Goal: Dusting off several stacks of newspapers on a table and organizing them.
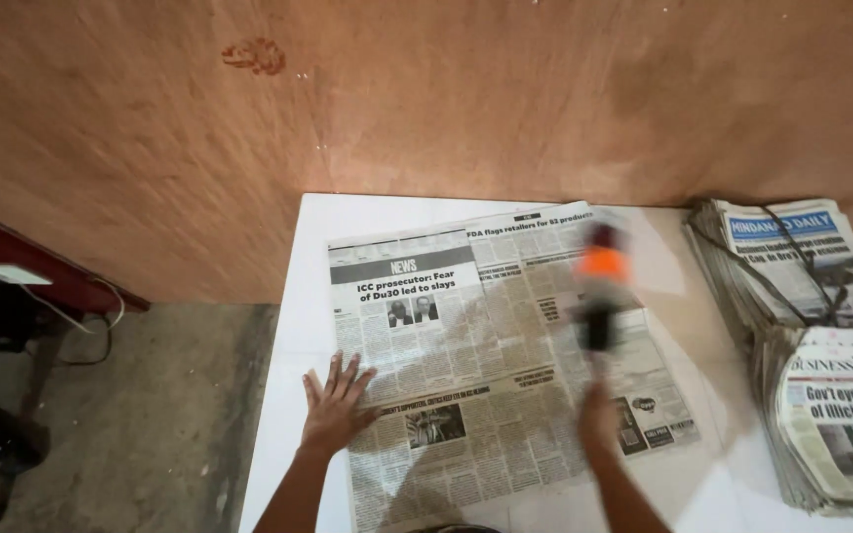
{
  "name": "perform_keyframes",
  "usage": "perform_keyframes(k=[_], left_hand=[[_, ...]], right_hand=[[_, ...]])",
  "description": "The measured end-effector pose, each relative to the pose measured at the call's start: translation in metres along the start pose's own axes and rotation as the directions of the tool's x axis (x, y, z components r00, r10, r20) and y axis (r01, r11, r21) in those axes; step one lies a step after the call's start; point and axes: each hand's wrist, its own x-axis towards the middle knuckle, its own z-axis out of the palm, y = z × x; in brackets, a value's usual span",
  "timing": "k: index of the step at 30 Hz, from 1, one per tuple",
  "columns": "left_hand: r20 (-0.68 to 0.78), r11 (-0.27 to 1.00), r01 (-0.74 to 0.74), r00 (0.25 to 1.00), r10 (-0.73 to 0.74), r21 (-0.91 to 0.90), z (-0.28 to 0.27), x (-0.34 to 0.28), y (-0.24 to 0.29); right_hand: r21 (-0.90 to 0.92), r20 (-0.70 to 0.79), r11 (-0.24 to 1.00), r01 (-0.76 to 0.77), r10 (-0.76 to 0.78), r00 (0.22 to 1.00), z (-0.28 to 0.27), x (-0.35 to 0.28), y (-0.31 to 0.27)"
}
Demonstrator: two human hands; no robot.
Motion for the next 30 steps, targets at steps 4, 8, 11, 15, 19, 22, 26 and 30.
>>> perform_keyframes(k=[4, 8, 11, 15, 19, 22, 26, 30], left_hand=[[0.019, 0.992, -0.126, 0.992, 0.127, -0.028, 0.002, 0.007, -0.010], [-0.019, 0.982, -0.162, 0.987, 0.161, -0.097, -0.008, 0.006, -0.022], [0.001, 0.975, -0.157, 0.987, 0.160, -0.155, -0.021, 0.002, -0.029], [0.002, 0.962, -0.161, 0.986, 0.165, -0.221, -0.021, 0.002, -0.030], [-0.073, 0.966, -0.180, 0.983, 0.169, -0.184, -0.007, 0.001, -0.018], [-0.282, 0.936, -0.348, 0.894, 0.349, 0.058, 0.007, -0.005, 0.012], [-0.447, 0.911, -0.410, 0.808, 0.385, 0.044, 0.087, 0.004, 0.033], [-0.589, 0.898, -0.369, 0.680, 0.437, 0.239, 0.098, 0.006, 0.025]], right_hand=[[-0.322, 0.316, 0.902, 0.289, -0.185, 0.930, 0.036, -0.100, -0.110], [-0.488, 0.506, 0.632, 0.602, -0.358, 0.785, 0.075, -0.108, -0.122], [-0.441, 0.296, 0.791, 0.425, -0.319, 0.901, 0.098, -0.049, -0.060], [-0.548, 0.053, 0.823, 0.150, -0.145, 0.988, 0.029, -0.050, -0.037], [-0.228, -0.145, 0.971, 0.069, -0.104, 0.984, 0.014, -0.071, -0.015], [-0.350, -0.230, 0.928, 0.130, -0.219, 0.948, 0.042, -0.103, -0.004], [-0.503, 0.216, 0.710, 0.493, -0.449, 0.867, 0.077, -0.167, -0.037], [-0.577, 0.324, 0.568, 0.587, -0.500, 0.803, 0.080, -0.181, -0.044]])
